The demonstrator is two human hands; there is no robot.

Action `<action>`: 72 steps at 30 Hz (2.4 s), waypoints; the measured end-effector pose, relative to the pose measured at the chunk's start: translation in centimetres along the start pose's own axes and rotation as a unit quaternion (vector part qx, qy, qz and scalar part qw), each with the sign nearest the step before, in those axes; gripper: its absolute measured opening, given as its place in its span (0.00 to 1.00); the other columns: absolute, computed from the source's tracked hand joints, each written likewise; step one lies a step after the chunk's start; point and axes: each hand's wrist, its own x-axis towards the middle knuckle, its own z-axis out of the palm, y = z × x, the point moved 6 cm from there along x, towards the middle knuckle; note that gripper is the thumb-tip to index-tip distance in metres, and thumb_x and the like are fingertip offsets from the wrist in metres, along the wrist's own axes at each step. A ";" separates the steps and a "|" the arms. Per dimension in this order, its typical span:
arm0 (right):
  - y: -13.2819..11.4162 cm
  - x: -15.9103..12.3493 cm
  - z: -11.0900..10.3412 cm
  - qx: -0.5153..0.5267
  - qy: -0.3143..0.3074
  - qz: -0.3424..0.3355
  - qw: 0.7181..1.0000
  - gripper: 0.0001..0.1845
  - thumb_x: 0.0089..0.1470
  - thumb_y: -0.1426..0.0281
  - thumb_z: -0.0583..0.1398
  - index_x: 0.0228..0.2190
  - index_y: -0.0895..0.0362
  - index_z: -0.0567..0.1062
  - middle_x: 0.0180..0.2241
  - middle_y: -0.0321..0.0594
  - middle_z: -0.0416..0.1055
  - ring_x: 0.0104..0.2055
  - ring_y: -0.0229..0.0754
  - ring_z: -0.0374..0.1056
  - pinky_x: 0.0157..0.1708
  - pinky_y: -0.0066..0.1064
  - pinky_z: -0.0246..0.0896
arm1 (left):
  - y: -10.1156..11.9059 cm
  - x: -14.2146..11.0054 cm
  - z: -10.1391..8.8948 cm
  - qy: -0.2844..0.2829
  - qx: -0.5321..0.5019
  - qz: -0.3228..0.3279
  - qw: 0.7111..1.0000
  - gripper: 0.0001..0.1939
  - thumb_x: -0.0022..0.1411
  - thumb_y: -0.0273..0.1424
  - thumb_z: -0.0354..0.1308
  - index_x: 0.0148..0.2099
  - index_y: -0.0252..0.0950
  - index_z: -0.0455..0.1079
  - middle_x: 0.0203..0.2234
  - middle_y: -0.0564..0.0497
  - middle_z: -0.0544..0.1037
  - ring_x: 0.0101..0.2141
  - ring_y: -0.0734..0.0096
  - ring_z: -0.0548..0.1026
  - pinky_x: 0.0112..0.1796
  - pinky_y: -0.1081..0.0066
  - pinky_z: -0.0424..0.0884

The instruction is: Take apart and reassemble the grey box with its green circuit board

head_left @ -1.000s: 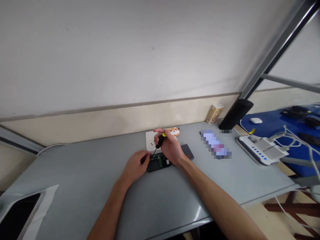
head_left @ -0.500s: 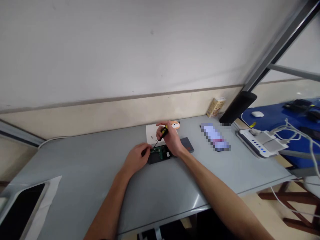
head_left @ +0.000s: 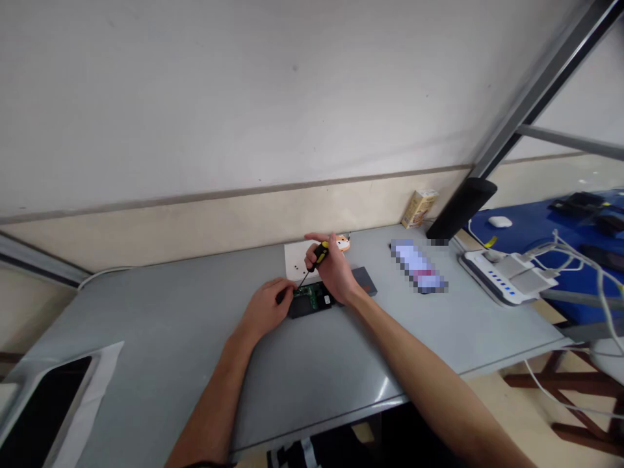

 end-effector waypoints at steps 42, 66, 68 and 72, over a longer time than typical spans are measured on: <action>0.0 -0.6 -0.2 -0.172 -0.002 -0.041 0.984 0.19 0.58 0.50 0.64 0.35 0.51 0.68 0.27 0.32 0.67 0.30 0.37 0.64 0.35 0.32 0.61 | 0.7 -0.3 0.0 -0.001 0.001 0.018 1.000 0.13 0.72 0.31 0.48 0.46 0.40 0.75 0.39 0.50 0.80 0.40 0.65 0.77 0.44 0.67 0.71; -8.9 -5.5 -7.5 -0.733 -0.236 0.085 0.632 0.26 0.56 0.56 0.66 0.55 0.49 0.77 0.54 0.47 0.74 0.47 0.54 0.73 0.47 0.43 0.64 | 1.1 -1.8 -1.0 -0.087 -0.080 -0.046 0.992 0.38 0.53 0.36 0.72 0.65 0.48 0.67 0.58 0.45 0.73 0.51 0.56 0.76 0.51 0.60 0.75; -8.9 -4.7 -6.9 -0.695 -0.247 0.108 0.666 0.25 0.57 0.54 0.65 0.53 0.48 0.78 0.53 0.45 0.75 0.48 0.52 0.73 0.45 0.41 0.64 | 1.0 -1.7 -0.9 -0.088 -0.086 -0.054 0.991 0.40 0.52 0.36 0.73 0.66 0.47 0.67 0.57 0.45 0.73 0.52 0.56 0.75 0.51 0.60 0.74; -7.5 -4.3 -5.2 -0.668 -0.292 0.100 0.678 0.25 0.55 0.55 0.67 0.53 0.47 0.78 0.52 0.43 0.75 0.48 0.51 0.72 0.46 0.40 0.65 | 1.0 -1.6 -0.6 -0.094 -0.087 -0.079 0.989 0.45 0.50 0.38 0.75 0.68 0.49 0.64 0.54 0.46 0.74 0.52 0.54 0.74 0.53 0.59 0.73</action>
